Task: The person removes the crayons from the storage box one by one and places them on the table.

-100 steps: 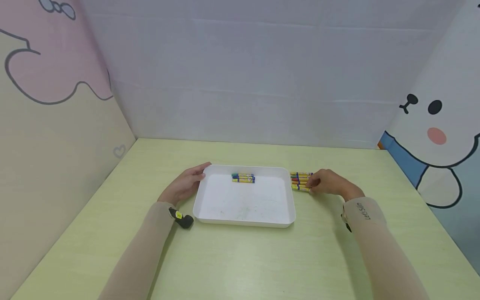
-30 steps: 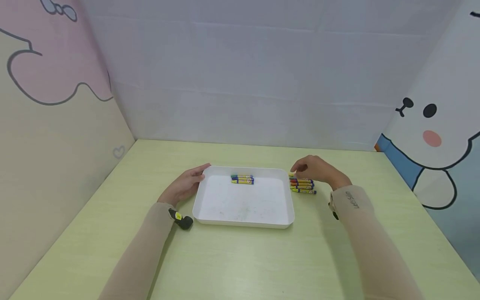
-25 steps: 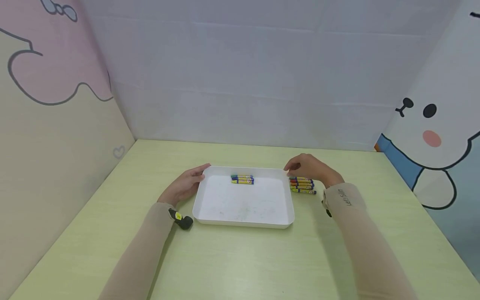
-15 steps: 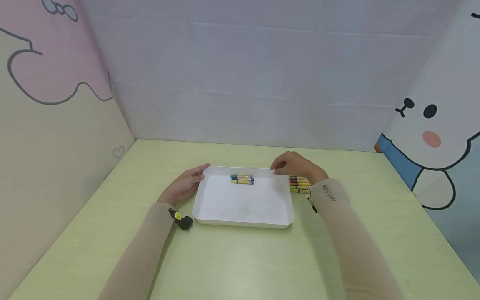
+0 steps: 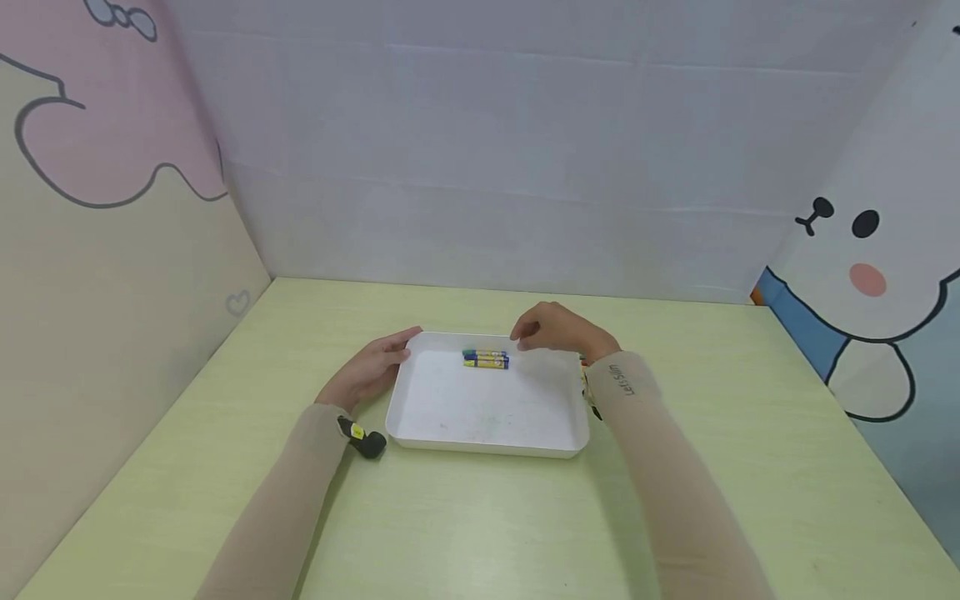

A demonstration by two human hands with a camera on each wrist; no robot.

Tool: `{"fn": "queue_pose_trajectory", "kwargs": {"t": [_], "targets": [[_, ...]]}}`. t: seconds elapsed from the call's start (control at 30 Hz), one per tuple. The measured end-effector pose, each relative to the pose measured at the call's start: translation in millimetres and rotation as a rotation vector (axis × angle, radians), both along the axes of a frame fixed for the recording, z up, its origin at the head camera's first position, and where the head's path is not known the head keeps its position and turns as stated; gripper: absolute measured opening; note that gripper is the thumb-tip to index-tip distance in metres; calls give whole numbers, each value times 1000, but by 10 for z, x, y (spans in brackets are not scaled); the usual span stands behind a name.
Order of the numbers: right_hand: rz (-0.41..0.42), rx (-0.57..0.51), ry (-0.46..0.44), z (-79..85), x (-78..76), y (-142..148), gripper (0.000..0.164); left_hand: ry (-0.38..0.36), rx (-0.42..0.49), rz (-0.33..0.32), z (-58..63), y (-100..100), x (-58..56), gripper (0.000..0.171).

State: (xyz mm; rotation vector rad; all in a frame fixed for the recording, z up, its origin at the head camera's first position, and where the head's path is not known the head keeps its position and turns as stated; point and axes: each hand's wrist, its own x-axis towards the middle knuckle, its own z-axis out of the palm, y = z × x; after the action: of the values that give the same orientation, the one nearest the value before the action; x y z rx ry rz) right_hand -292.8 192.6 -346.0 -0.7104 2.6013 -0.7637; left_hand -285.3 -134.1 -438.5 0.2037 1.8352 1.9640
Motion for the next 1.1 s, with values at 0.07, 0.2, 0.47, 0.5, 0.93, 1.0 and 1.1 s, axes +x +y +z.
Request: {"fn": "queue_pose_trajectory", "kwargs": {"t": [0.07, 0.2, 0.47, 0.5, 0.93, 1.0, 1.1], "targets": [[-5, -14, -16, -14, -7, -33, 25, 4, 1, -2, 5, -1, 2, 53], [-3, -33, -44, -54, -13, -89, 25, 9, 2, -6, 6, -1, 4, 53], [39, 13, -36, -158, -35, -212, 22, 3, -14, 13, 2, 4, 1, 52], [43, 17, -30, -170, -37, -226, 22, 6, -14, 10, 1, 2, 3, 52], [38, 41, -14, -292, -33, -319, 19, -2, -3, 6, -4, 16, -13, 53], [32, 39, -13, -305, -32, -323, 19, 1, -5, 8, -6, 17, -15, 52], [27, 42, -11, -329, -33, -331, 19, 2, -9, 9, -16, 19, -25, 52]]}}
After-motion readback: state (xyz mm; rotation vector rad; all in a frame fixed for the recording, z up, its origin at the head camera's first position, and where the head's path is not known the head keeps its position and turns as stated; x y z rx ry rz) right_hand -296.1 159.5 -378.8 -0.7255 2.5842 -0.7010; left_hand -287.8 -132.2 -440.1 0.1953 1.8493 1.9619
